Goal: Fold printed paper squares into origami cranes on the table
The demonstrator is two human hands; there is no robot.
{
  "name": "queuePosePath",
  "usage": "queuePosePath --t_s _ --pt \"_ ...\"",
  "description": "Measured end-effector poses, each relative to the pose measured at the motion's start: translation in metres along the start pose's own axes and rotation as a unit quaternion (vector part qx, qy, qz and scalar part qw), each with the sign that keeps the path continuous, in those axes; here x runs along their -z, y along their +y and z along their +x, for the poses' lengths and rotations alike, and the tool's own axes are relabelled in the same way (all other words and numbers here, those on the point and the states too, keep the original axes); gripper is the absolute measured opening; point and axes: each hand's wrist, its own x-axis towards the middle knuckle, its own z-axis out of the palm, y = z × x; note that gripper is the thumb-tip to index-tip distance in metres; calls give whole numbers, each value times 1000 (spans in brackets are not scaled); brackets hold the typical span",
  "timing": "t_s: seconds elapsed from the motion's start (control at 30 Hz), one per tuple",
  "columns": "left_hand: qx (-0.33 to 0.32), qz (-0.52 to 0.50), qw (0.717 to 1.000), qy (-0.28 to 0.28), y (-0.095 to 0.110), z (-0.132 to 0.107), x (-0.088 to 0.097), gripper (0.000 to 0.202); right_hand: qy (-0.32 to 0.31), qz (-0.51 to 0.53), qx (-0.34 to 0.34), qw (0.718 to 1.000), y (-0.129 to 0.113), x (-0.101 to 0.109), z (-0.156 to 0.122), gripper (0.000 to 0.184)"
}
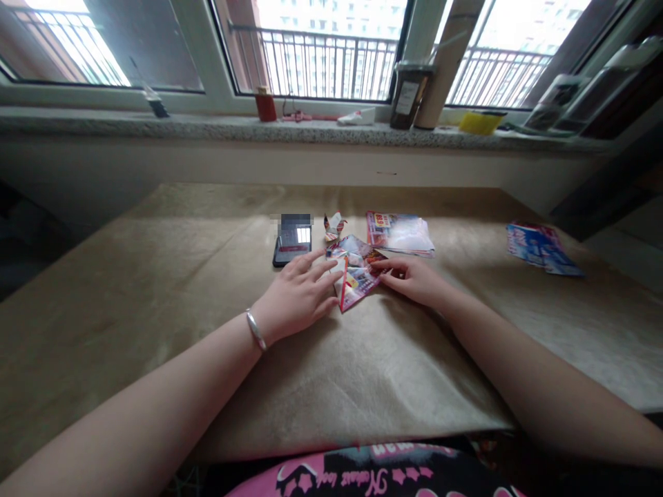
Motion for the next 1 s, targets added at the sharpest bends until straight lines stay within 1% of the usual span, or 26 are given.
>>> queuePosePath --t_s 0.13,0.2,0.23,0.3,0.37,0.43,0.5,0.63,0.73,0.8,0.93,1.0 --pt "-23 -28 999 -21 -1 1 -2 42 -39 -22 19 999 -2 -1 -3 44" --pt "-25 -40 998 -28 -1 1 -3 41 -51 -43 45 997 -4 0 -5 46" --pt "-27 -45 998 -29 -1 1 -3 41 -46 -58 67 995 -6 1 -6 46" --pt "-28 -55 998 -28 0 2 -2 40 -15 -101 109 989 -8 3 -7 42" --pt "-29 -62 997 -29 0 2 -1 39 15 -151 137 979 -9 6 -8 38" --pt "-31 -66 997 -33 0 3 0 38 16 -186 155 970 -7 9 -8 33" --pt "-35 -71 996 -35 0 3 2 37 3 -192 185 964 -3 13 -6 26" --pt "-45 -80 995 -37 -2 4 3 34 28 -219 242 945 3 18 -5 19" --pt "-54 -90 994 -34 -3 4 3 33 22 -219 278 935 1 18 -6 12" --pt "-62 -97 993 -31 -5 5 3 31 4 -210 285 935 -2 18 -7 10" --pt "-78 -113 990 -35 -8 6 3 20 -43 -175 299 937 -4 16 -8 11" --pt "-83 -118 989 -29 -9 6 2 18 -49 -162 302 938 -4 15 -9 12"
